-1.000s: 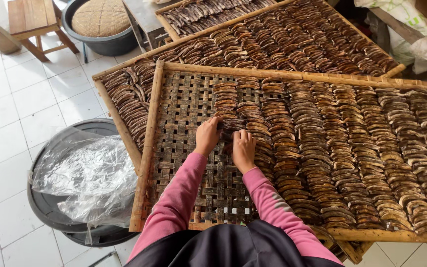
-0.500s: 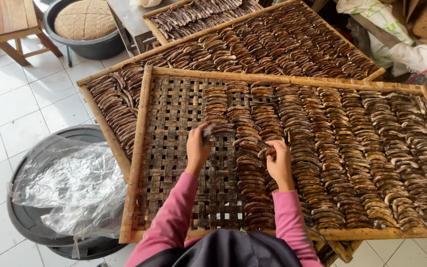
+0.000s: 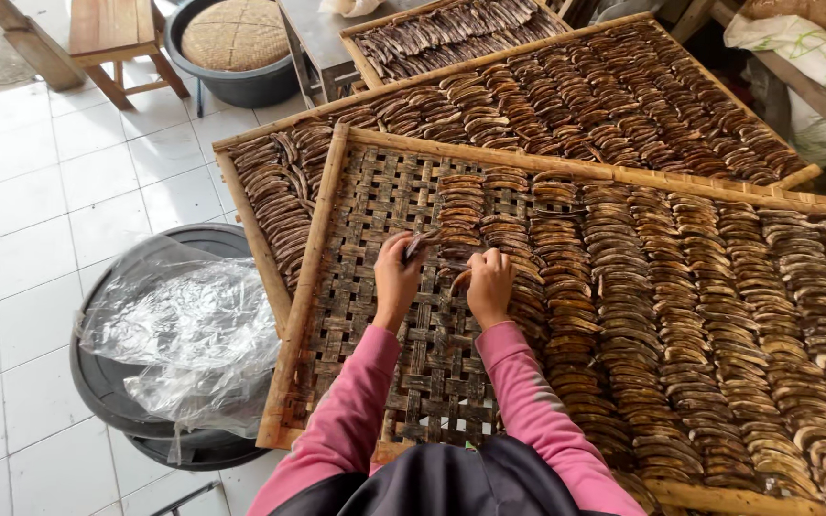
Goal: The person picks up dried fruit slices from a plastic bag and arranges them in neat rows on a wooden tray, then picks up slices from the tray and puts them back into the bag.
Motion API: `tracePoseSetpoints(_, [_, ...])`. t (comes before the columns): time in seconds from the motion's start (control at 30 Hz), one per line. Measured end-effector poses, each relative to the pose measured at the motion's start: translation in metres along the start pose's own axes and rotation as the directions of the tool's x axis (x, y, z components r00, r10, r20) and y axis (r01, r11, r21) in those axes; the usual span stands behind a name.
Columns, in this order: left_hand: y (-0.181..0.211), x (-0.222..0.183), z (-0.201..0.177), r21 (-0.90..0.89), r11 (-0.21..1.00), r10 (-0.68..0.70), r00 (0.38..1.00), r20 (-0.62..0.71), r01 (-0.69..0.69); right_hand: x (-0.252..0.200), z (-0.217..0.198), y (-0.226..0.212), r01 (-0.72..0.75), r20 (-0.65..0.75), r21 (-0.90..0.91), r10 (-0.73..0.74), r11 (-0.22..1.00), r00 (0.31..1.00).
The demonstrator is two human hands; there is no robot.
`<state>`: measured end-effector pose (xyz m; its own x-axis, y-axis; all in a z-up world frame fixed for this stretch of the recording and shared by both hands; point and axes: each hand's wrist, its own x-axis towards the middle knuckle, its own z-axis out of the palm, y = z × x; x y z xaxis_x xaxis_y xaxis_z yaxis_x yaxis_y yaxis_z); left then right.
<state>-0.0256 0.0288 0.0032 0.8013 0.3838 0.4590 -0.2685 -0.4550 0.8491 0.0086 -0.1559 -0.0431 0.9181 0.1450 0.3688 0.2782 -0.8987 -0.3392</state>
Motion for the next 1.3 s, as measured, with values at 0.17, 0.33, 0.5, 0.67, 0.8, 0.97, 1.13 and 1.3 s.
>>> tracePoseSetpoints(0.17, [-0.003, 0.022, 0.056, 0.184, 0.972, 0.072, 0.930, 0.361, -0.147, -0.017, -0.035, -0.013, 0.226, 0.099, 0.058, -0.231, 0.972, 0.968])
tracePoseSetpoints(0.33, [-0.018, 0.026, 0.079, 0.352, 0.815, 0.202, 0.795, 0.572, -0.460, -0.076, -0.112, -0.013, 0.295, 0.175, 0.306, -0.358, 0.905, 0.917])
tracePoseSetpoints(0.5, [0.001, -0.009, 0.049, 0.333, 0.890, 0.239, 0.941, 0.240, -0.311, -0.078, -0.145, -0.003, -0.450, 0.409, 0.825, 0.188, 0.343, 0.893])
tracePoseSetpoints(0.67, [0.021, -0.066, -0.029, -0.542, 0.656, -0.471, 0.846, 0.249, 0.525, -0.048, -0.111, -0.030, -0.546, 0.586, 0.795, 0.100, -0.266, 0.804])
tracePoseSetpoints(0.8, [0.016, -0.117, -0.087, -0.859, 0.062, -0.649, 0.674, 0.352, 0.509, -0.063, -0.055, -0.096, -0.776, 0.750, 0.610, -0.199, -0.160, 0.631])
tracePoseSetpoints(0.97, [0.006, -0.178, -0.167, -0.937, 0.175, -0.736, 0.672, 0.080, 0.302, -0.109, -0.013, -0.188, -0.719, 0.700, 0.655, -0.546, 0.233, 0.460])
tracePoseSetpoints(1.13, [0.007, -0.241, -0.225, -0.952, 0.287, -0.772, 0.614, -0.166, 0.104, -0.154, 0.000, -0.245, -0.745, 0.583, 0.615, -0.785, 0.258, 0.210])
tracePoseSetpoints(1.3, [0.018, -0.280, -0.282, -0.956, 0.268, -0.839, 0.458, -0.294, -0.122, -0.205, -0.010, -0.318, -0.455, 0.485, 0.808, -0.862, 0.375, 0.151])
